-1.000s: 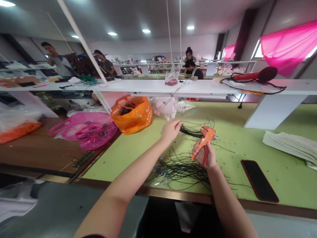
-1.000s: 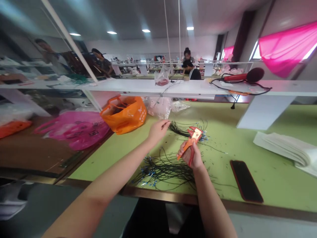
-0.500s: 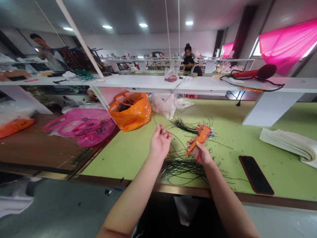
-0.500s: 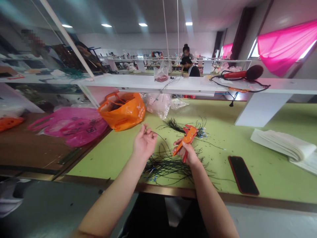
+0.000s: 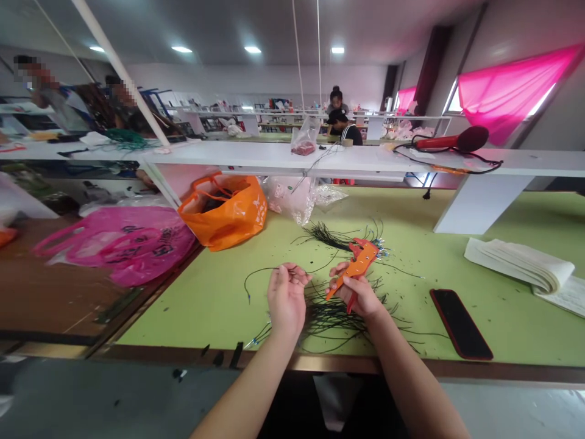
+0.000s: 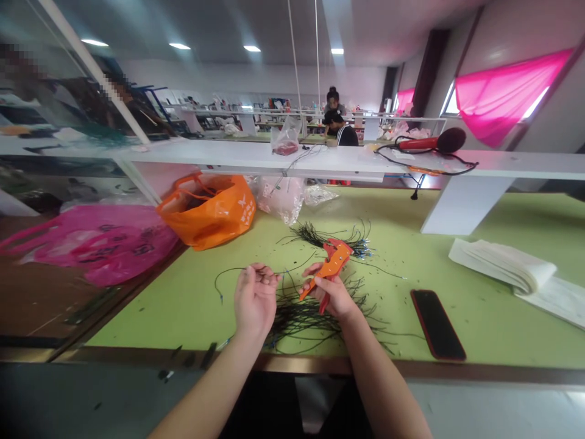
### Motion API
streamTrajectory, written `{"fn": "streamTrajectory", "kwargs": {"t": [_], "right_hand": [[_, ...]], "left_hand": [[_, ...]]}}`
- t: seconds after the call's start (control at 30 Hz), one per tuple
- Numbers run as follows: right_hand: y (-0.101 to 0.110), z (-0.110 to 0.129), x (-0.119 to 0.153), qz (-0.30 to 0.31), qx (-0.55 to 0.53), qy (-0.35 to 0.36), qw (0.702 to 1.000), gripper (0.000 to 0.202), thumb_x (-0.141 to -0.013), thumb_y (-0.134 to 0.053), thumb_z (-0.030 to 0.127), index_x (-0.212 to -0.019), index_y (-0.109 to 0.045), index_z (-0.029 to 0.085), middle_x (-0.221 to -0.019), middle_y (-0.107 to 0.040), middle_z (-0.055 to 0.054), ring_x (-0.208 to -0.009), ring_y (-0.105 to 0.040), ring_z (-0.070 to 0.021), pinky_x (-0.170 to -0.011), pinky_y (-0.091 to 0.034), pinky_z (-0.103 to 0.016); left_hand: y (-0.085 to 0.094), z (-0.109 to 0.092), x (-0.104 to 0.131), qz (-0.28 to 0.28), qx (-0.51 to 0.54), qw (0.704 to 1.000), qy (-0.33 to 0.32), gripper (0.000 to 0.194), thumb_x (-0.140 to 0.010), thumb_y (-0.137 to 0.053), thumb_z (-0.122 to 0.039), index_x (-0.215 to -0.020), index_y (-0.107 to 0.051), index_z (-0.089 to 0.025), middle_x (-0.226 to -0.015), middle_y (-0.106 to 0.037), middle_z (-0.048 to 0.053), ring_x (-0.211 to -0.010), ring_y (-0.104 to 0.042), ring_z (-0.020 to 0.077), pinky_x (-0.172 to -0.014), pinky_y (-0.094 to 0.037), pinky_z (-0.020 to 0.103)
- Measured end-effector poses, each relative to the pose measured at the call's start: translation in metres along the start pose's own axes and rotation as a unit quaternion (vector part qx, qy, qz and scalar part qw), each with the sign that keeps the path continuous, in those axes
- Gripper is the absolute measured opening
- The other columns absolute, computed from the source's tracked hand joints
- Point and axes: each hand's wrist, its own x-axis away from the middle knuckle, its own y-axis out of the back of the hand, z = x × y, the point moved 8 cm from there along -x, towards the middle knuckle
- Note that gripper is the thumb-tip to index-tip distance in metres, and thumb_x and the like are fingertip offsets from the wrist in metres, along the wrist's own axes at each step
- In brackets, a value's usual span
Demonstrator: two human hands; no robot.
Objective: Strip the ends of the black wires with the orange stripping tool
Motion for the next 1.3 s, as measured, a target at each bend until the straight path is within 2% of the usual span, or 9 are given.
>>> {"fn": "streamTrajectory", "kwargs": {"t": [0.1,0.3,0.4,0.53,0.8,0.97,1.07,1.17,1.3], "right_hand": [[-0.002,0.004,0.001,-0.014,0.021,0.018,1.0,0.037,-0.076,-0.086,0.03,-0.107,-0.068,0.023,-0.119,-0.072,-0.01,-0.078,-0.068,-0.0185,-0.081,-0.062,-0.044],[0.009,0.011,0.001,-0.064,0.031,0.056,0.996,0.031,-0.078,-0.082,0.031,-0.106,-0.073,0.021,-0.12,-0.074,-0.011,-0.076,-0.069,-0.0194,-0.081,-0.062,-0.044],[0.009,0.009,0.002,-0.063,0.042,0.051,0.996,0.035,-0.08,-0.079,0.032,-0.113,-0.073,0.021,-0.11,-0.077,-0.01,-0.079,-0.071,-0.0221,-0.081,-0.062,-0.045],[-0.006,0.002,0.006,0.009,0.091,0.007,0.996,0.04,-0.082,-0.078,0.038,-0.116,-0.074,0.017,-0.083,-0.078,-0.008,-0.082,-0.073,-0.0262,-0.084,-0.06,-0.046],[0.012,0.024,0.004,-0.088,0.051,0.09,0.991,0.037,-0.081,-0.079,0.036,-0.115,-0.075,0.022,-0.136,-0.069,-0.011,-0.077,-0.07,-0.0196,-0.079,-0.062,-0.043],[0.006,0.01,0.004,-0.053,0.09,0.045,0.994,0.044,-0.082,-0.079,0.04,-0.12,-0.072,0.02,-0.113,-0.077,-0.012,-0.082,-0.073,-0.0244,-0.08,-0.061,-0.044],[0.009,0.014,0.006,-0.072,0.098,0.062,0.991,0.043,-0.082,-0.08,0.039,-0.12,-0.07,0.021,-0.117,-0.076,-0.011,-0.084,-0.073,-0.0235,-0.08,-0.061,-0.042],[0.014,0.023,0.006,-0.071,0.085,0.071,0.991,0.032,-0.087,-0.076,0.04,-0.112,-0.07,0.021,-0.111,-0.076,-0.009,-0.076,-0.071,-0.0196,-0.075,-0.062,-0.038],[0.01,0.011,0.006,0.02,0.076,-0.041,0.996,0.035,-0.095,-0.066,0.049,-0.102,-0.069,0.014,-0.073,-0.07,-0.005,-0.064,-0.069,-0.0192,-0.064,-0.061,-0.035]], "left_hand": [[-0.006,-0.002,0.002,0.008,-0.014,1.0,-0.01,0.035,-0.077,-0.084,-0.055,-0.082,-0.07,-0.023,-0.072,-0.066,0.0,-0.065,-0.062,0.0115,-0.067,-0.056,0.026],[0.002,0.011,0.012,0.023,-0.067,0.998,0.003,0.04,-0.078,-0.08,-0.061,-0.089,-0.073,-0.023,-0.083,-0.072,0.004,-0.065,-0.064,0.0132,-0.071,-0.059,0.031],[0.003,0.024,0.012,0.056,-0.138,0.989,0.0,0.045,-0.075,-0.082,-0.059,-0.101,-0.076,-0.024,-0.102,-0.075,0.007,-0.073,-0.067,0.0151,-0.074,-0.059,0.031],[-0.011,0.036,0.001,0.121,-0.266,0.956,-0.029,0.029,-0.076,-0.084,-0.045,-0.093,-0.08,-0.021,-0.094,-0.074,0.008,-0.079,-0.068,0.0178,-0.074,-0.057,0.029],[-0.011,0.027,-0.03,0.144,-0.285,0.947,-0.045,0.031,-0.082,-0.077,-0.048,-0.085,-0.08,-0.018,-0.068,-0.072,0.003,-0.062,-0.067,0.0157,-0.064,-0.057,0.027],[-0.026,0.045,-0.023,0.174,-0.267,0.948,0.004,0.037,-0.075,-0.083,-0.049,-0.093,-0.079,-0.017,-0.082,-0.079,0.007,-0.069,-0.073,0.0177,-0.067,-0.061,0.029],[-0.03,0.053,-0.027,0.181,-0.26,0.948,0.019,0.037,-0.073,-0.086,-0.048,-0.092,-0.079,-0.017,-0.084,-0.08,0.008,-0.071,-0.074,0.0179,-0.069,-0.062,0.029],[-0.021,0.056,-0.039,0.16,-0.239,0.958,0.023,0.038,-0.072,-0.086,-0.051,-0.086,-0.079,-0.016,-0.077,-0.078,0.007,-0.069,-0.074,0.0173,-0.07,-0.062,0.028],[-0.003,0.053,-0.05,0.108,-0.189,0.976,0.016,0.042,-0.07,-0.087,-0.055,-0.083,-0.078,-0.016,-0.075,-0.078,0.007,-0.067,-0.074,0.0159,-0.07,-0.062,0.027]]}}
